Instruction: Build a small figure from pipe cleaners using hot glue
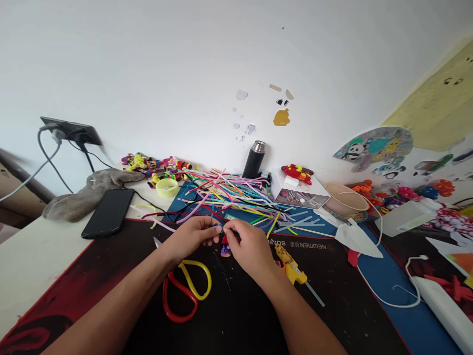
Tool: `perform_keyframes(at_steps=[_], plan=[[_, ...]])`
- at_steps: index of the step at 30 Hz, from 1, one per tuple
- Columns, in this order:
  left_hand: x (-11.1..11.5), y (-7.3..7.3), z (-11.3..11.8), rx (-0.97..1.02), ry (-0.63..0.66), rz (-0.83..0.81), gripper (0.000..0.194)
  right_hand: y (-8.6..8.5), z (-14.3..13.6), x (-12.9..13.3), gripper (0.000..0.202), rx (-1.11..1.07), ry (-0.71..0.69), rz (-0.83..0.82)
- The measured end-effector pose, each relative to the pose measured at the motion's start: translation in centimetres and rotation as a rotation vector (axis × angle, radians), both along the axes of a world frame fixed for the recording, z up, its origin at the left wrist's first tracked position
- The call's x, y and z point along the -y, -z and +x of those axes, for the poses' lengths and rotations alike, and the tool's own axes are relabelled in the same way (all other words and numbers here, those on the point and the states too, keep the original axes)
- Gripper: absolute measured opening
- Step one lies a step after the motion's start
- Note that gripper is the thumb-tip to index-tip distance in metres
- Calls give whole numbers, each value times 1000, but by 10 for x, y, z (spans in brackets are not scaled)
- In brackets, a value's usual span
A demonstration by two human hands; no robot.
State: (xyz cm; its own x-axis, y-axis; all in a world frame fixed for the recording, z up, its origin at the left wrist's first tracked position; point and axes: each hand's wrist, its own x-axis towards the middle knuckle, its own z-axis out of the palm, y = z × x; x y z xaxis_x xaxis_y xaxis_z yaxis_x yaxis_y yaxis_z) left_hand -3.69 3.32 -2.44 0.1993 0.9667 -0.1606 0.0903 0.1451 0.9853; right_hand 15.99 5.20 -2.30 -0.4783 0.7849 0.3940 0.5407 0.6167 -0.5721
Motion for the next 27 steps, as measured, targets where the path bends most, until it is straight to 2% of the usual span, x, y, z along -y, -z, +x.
perform_keyframes(at_steps=[11,16,22,27], plan=[[0,-7,0,20,-78,3,46,-2,-2,-1,14,-116,18,-30],[1,-8,0,12,-56,50,47,-1,-1,-3,16,-93,21,-23],[-1,-12,-2,50,-166,57,59,-3,0,-4,16,-128,27,-52],[-1,-13,-4,43,-148,62,60,-3,0,-4,15,-134,32,-61]])
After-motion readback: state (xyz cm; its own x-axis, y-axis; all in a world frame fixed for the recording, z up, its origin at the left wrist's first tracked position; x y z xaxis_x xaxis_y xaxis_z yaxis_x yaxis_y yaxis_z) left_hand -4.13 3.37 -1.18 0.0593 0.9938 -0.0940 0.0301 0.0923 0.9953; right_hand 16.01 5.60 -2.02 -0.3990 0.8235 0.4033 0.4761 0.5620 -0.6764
